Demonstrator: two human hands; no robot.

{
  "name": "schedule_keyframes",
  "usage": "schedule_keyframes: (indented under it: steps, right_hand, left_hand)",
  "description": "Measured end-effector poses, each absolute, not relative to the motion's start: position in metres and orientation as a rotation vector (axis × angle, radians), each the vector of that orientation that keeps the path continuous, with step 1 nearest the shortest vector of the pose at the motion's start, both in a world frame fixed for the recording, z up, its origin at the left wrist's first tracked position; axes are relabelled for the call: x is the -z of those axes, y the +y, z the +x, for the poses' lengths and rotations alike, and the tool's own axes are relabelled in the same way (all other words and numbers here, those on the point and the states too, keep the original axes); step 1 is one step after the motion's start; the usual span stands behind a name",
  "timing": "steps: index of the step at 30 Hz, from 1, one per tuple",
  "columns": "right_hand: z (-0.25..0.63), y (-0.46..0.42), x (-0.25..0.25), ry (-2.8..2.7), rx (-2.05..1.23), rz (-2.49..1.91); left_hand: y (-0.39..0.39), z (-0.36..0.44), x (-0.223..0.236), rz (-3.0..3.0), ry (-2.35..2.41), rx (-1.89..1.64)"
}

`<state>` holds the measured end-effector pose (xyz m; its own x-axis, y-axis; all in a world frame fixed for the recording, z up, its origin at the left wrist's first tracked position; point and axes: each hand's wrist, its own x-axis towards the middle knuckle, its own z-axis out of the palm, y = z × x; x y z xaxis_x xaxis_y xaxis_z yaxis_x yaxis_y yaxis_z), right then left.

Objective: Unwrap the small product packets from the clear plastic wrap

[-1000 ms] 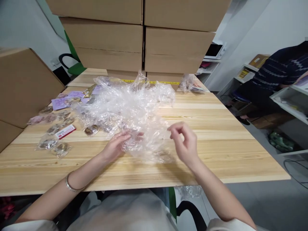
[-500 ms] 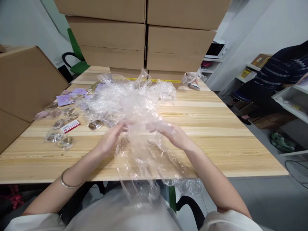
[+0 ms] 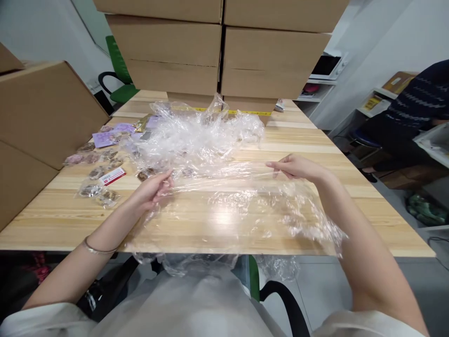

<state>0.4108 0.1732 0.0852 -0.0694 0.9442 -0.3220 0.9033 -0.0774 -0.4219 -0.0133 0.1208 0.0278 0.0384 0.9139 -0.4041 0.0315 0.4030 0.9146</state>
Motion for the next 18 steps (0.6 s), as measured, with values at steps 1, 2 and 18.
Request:
schedule_keyframes:
  steps: [1, 2, 18]
  right_hand:
    - [0.413, 0.185, -0.078, -2.139, -0.655, -2.137]
    - [0.412, 0.193, -0.071, -2.179, -0.406, -2.128]
    - [0.271, 0.083, 0.06, -2.48, -0.198, -1.691]
  left_hand:
    - [0.123, -0.012, -0.019, 0.929, 1.401, -0.848]
    - [0.123, -0.01, -0.01, 0.924, 1.424, -0.842]
    - [0.103, -0.036, -0.004, 1.49, 1.429, -0.921]
